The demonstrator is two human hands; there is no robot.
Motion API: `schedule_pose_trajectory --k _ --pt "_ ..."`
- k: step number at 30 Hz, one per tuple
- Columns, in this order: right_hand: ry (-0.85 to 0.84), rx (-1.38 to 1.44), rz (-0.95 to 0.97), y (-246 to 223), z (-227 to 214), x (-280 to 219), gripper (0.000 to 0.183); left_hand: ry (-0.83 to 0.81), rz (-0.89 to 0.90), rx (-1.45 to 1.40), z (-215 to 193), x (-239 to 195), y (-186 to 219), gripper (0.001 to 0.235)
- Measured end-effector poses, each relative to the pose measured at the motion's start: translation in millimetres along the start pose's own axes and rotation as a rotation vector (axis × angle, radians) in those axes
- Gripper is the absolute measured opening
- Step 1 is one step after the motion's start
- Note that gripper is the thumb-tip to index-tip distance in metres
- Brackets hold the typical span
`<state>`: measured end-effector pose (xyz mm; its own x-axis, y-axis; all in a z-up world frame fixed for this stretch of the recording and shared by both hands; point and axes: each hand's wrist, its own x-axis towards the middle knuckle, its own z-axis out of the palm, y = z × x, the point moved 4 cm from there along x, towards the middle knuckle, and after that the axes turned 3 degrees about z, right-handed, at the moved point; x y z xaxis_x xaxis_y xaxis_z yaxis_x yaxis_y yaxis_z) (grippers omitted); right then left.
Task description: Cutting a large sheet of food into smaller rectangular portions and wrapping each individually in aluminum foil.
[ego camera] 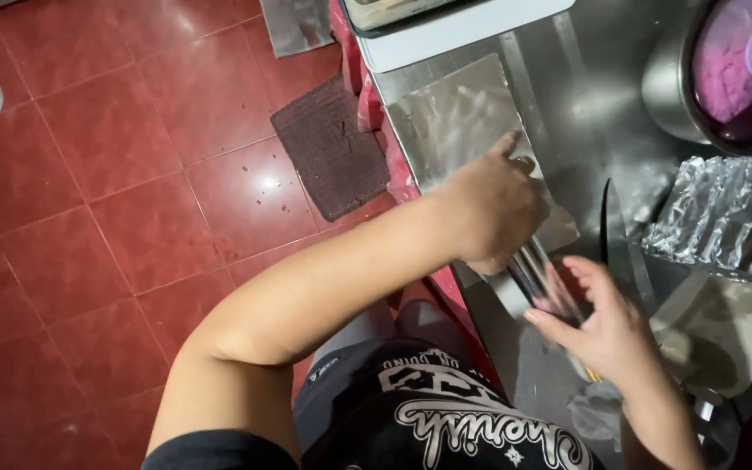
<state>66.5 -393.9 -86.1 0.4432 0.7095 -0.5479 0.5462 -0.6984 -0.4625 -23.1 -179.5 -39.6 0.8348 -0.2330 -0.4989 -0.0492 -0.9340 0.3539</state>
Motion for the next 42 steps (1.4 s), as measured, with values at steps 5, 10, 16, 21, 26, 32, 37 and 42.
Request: schedule_pose_trajectory --k 5,10,16,21,26,32,37,42 --pt "-0.028 -0.14 -0.012 -3 -2 36 0.071 0.13 -0.078 -0.104 9 -31 -27 0.037" --pt "0.02 0.523 -0.082 -9 -8 80 0.029 1.529 -0.37 -1.15 66 -57 -41 0.091" --pt "-0.075 0.467 -0.053 -36 13 128 0.039 1.13 -0.885 -1.833 153 -10 -43 0.03" --pt "-0.153 0.495 -0.08 -49 35 150 0.038 1.161 -0.967 -1.72 202 10 -62 0.018" --pt "-0.149 0.606 -0.088 -33 53 162 0.051 1.041 -1.108 -1.656 228 22 -73 0.014" --pt "-0.028 0.192 -0.021 -34 57 164 0.051 1.054 -1.139 -1.722 214 8 -66 0.013" --pt "-0.023 0.174 0.027 -37 62 159 0.059 1.053 -1.175 -1.679 221 14 -66 0.012" --pt "0.014 0.147 0.002 -48 58 153 0.063 1.088 -1.168 -1.747 213 10 -67 0.011"
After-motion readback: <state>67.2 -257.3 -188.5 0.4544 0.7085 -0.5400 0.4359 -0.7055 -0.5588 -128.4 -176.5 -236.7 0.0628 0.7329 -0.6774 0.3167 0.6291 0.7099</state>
